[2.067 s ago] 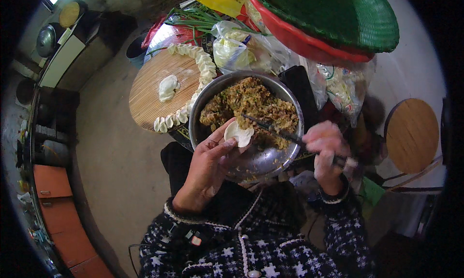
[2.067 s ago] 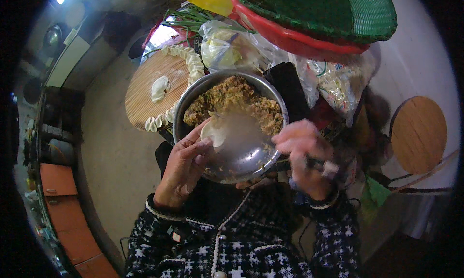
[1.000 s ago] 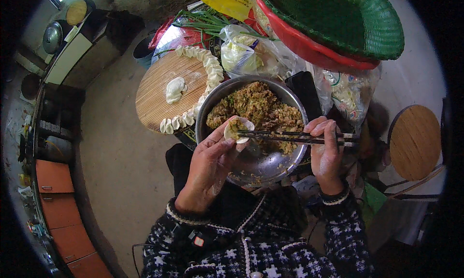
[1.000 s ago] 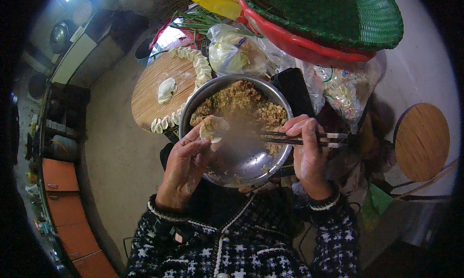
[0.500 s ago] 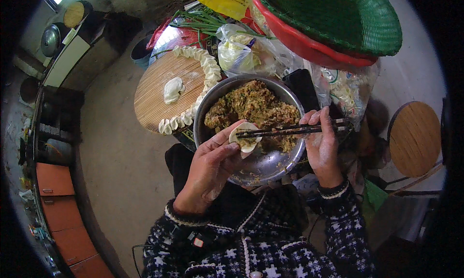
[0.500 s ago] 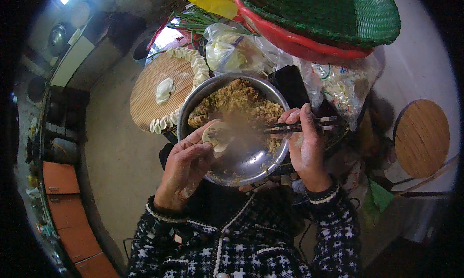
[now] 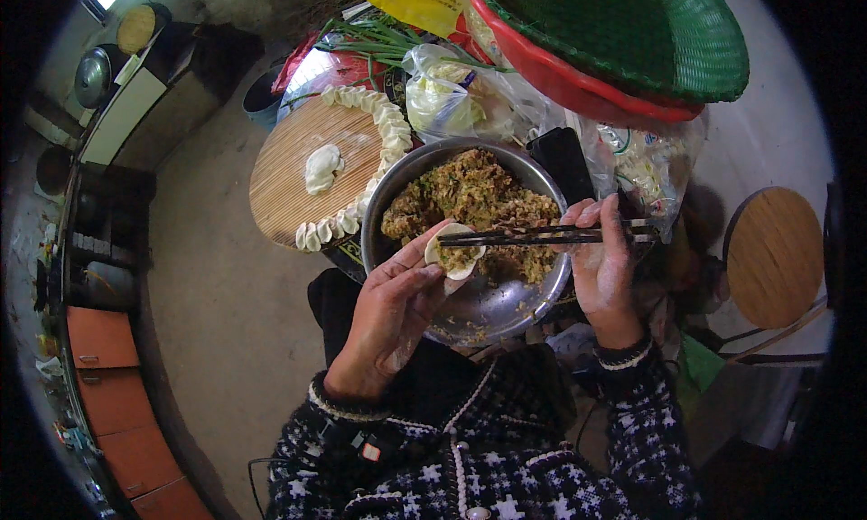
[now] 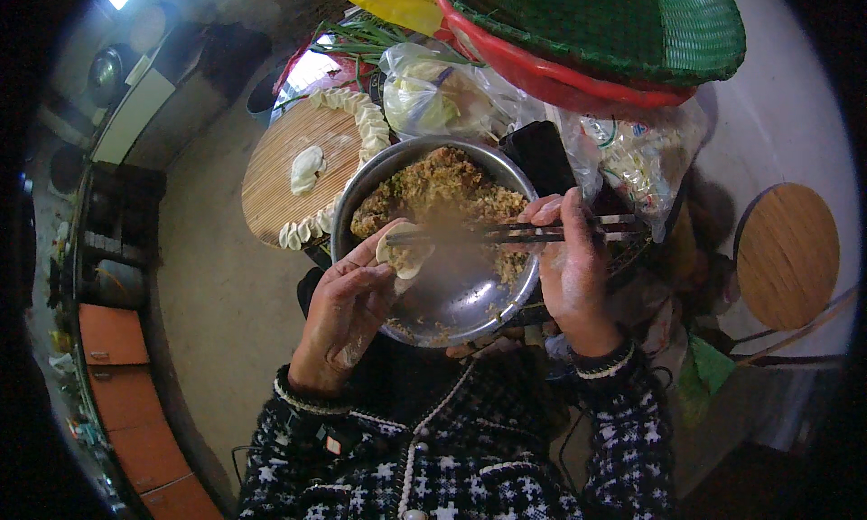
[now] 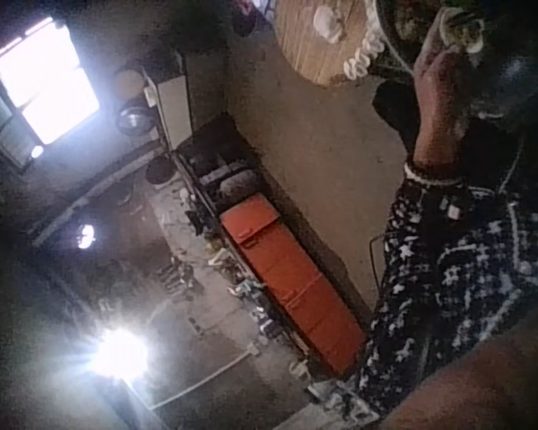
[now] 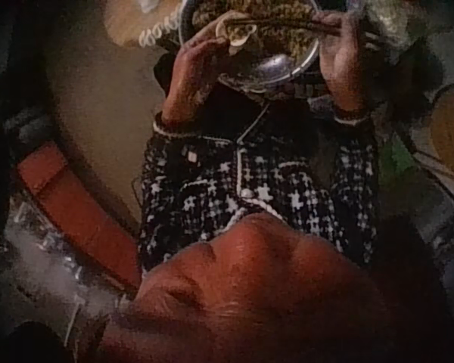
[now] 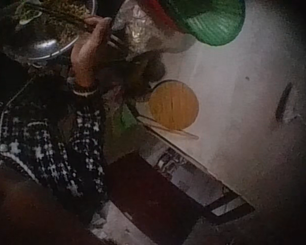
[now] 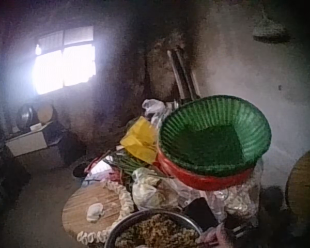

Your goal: The person fills dumpling wrappers with a meat and vegetable mixture using chopsticks, folds and seals each dumpling, and places them on a bamboo tray. The process is repeated multiple times throughout the clip.

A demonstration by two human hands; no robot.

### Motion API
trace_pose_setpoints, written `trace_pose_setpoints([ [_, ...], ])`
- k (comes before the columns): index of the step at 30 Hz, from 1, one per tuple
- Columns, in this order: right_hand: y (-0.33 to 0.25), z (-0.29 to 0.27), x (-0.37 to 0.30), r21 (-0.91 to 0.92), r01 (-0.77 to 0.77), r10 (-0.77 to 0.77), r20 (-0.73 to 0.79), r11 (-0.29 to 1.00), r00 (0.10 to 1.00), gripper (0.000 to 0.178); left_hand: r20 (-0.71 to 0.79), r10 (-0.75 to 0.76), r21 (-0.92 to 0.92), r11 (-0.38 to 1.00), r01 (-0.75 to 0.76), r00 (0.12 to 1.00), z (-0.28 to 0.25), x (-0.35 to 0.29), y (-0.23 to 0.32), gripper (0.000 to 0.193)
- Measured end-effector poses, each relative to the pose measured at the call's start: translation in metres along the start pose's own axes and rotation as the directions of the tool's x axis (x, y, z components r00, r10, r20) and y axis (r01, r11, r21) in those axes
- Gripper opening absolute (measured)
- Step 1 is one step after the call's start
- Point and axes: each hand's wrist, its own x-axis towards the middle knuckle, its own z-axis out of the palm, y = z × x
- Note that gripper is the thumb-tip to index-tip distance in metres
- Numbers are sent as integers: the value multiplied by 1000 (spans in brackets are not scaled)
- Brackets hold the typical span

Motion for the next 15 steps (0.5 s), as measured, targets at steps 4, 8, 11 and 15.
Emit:
trace_pose_setpoints([
  [4,-4,-1,2,-51,53,-51,38,997,998,37,-8,13,21,1000,-13,1000,-3,-1,4,51],
  [8,-13,-2,1,-12,119,-119,8,993,993,37,-43,38,24,999,-37,998,-3,0,6,53],
  [11,-8,2,-2,-17,62,-61,34,998,998,36,-23,23,45,999,-21,999,-1,2,4,54],
  [15,-5,6,1,-70,70,-70,9,995,998,36,3,-3,37,999,3,1000,-1,0,6,55],
])
